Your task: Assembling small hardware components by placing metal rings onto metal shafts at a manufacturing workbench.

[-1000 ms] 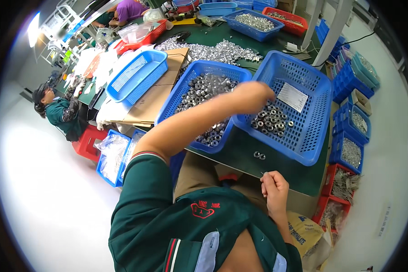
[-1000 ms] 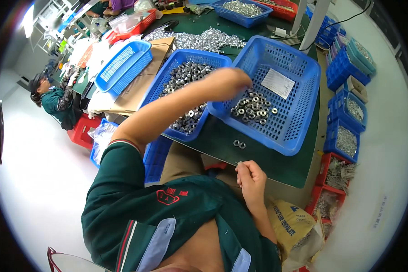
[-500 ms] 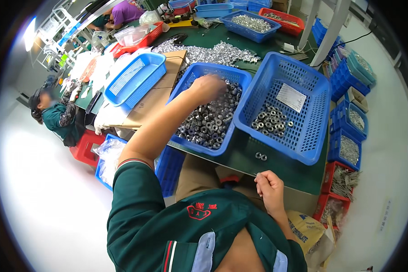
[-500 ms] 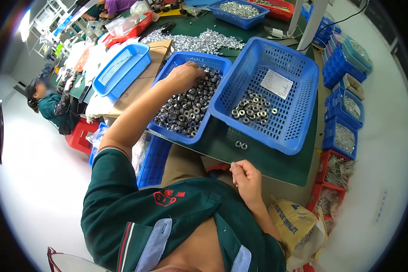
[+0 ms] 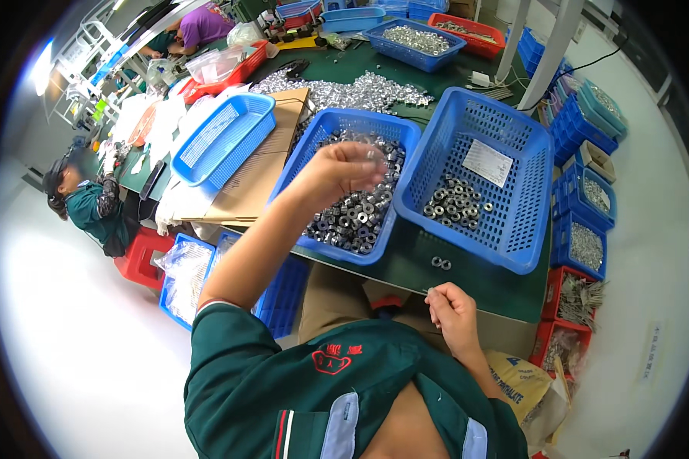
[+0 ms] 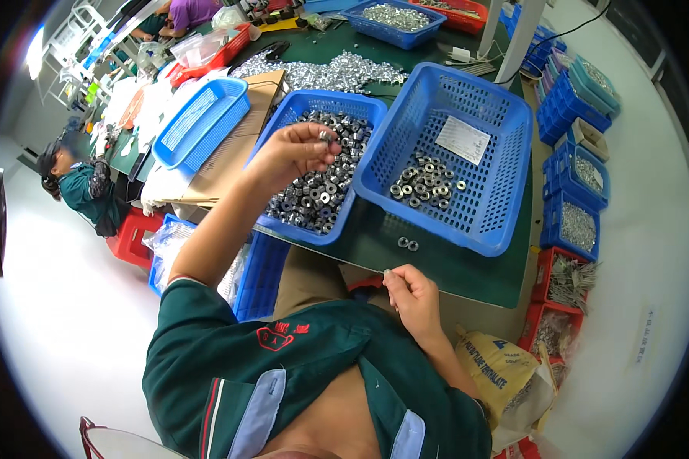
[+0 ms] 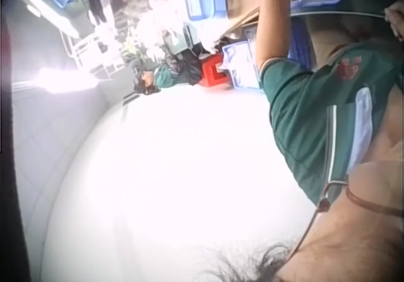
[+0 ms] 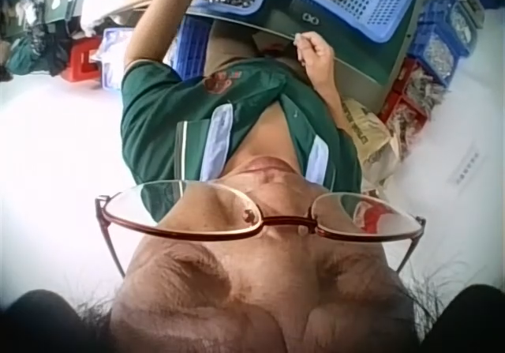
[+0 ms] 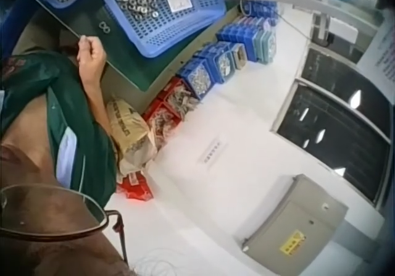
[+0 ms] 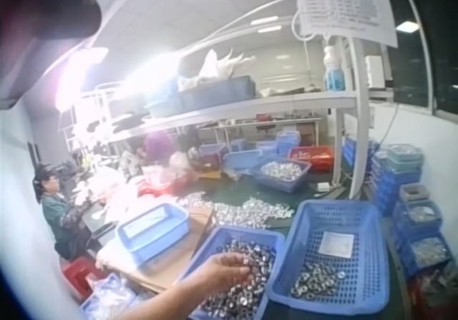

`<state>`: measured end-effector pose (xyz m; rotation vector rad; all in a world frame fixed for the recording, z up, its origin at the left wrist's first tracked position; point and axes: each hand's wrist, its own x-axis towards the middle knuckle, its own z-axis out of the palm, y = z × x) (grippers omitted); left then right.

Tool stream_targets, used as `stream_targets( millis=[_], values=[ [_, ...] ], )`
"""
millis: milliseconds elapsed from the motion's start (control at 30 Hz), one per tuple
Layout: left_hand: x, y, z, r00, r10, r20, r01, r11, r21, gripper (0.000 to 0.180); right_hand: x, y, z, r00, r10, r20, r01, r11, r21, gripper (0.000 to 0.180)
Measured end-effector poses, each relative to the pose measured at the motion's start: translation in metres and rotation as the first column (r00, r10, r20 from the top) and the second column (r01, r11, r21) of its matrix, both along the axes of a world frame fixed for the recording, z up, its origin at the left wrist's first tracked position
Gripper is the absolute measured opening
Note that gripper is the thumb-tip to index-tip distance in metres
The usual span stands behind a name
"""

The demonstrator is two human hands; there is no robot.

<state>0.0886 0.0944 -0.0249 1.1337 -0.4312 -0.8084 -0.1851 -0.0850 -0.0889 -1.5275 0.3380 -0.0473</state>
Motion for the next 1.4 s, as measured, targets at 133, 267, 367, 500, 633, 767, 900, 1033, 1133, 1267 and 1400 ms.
stream_targets(
  millis=[133, 267, 367, 500, 633, 767, 900, 1033, 1133, 1267, 1400],
  values=[
    [-0.036, 0.005, -0.009, 0.962, -0.082, -0.26, 0.027, 0.978, -0.208, 0.029, 0.005, 0.005, 0.002, 1.0, 0.019, 0.022, -0.019, 1.0, -0.008, 0.02],
    [-0.061, 0.007, -0.018, 0.94, -0.118, -0.321, 0.031, 0.964, -0.266, 0.038, 0.008, 0.009, 0.008, 0.998, 0.041, 0.04, -0.041, 0.999, -0.02, 0.02],
    [-0.071, 0.01, -0.021, 0.948, -0.127, -0.291, 0.044, 0.96, -0.276, 0.036, 0.009, 0.012, 0.011, 0.999, 0.033, 0.038, -0.031, 0.999, -0.04, 0.019],
    [-0.087, 0.01, -0.017, 0.923, -0.138, -0.359, 0.023, 0.951, -0.307, 0.025, 0.013, 0.011, 0.014, 0.998, 0.02, 0.062, -0.012, 0.991, -0.13, 0.018],
    [-0.1, 0.012, -0.023, 0.898, -0.206, -0.388, 0.062, 0.934, -0.352, 0.025, 0.022, 0.014, 0.033, 0.984, -0.014, 0.176, 0.054, 0.972, -0.229, 0.014],
    [-0.122, 0.007, -0.026, 0.906, -0.112, -0.407, -0.037, 0.939, -0.341, 0.022, 0.032, 0.017, 0.053, 0.957, 0.018, 0.291, 0.084, 0.939, -0.334, 0.011],
    [-0.135, 0.004, -0.024, 0.904, -0.057, -0.423, -0.066, 0.96, -0.271, 0.025, 0.04, 0.019, 0.058, 0.912, 0.078, 0.403, 0.126, 0.881, -0.456, 0.011],
    [-0.145, 0.005, -0.023, 0.932, -0.022, -0.361, -0.07, 0.968, -0.24, 0.025, 0.041, 0.02, 0.055, 0.89, 0.097, 0.446, 0.137, 0.875, -0.464, 0.01],
    [-0.148, 0.006, -0.025, 0.97, 0.057, -0.235, -0.089, 0.988, -0.126, 0.022, 0.039, 0.02, 0.057, 0.896, 0.087, 0.435, 0.139, 0.876, -0.462, 0.011],
    [-0.154, 0.004, -0.019, 0.992, 0.122, -0.022, -0.123, 0.992, -0.031, 0.016, 0.038, 0.019, 0.056, 0.892, 0.1, 0.441, 0.138, 0.868, -0.476, 0.011],
    [-0.152, 0.004, -0.023, 0.884, 0.122, 0.45, -0.184, 0.978, 0.096, 0.015, 0.039, 0.015, 0.054, 0.884, 0.135, 0.447, 0.155, 0.818, -0.554, 0.01]
  ],
)
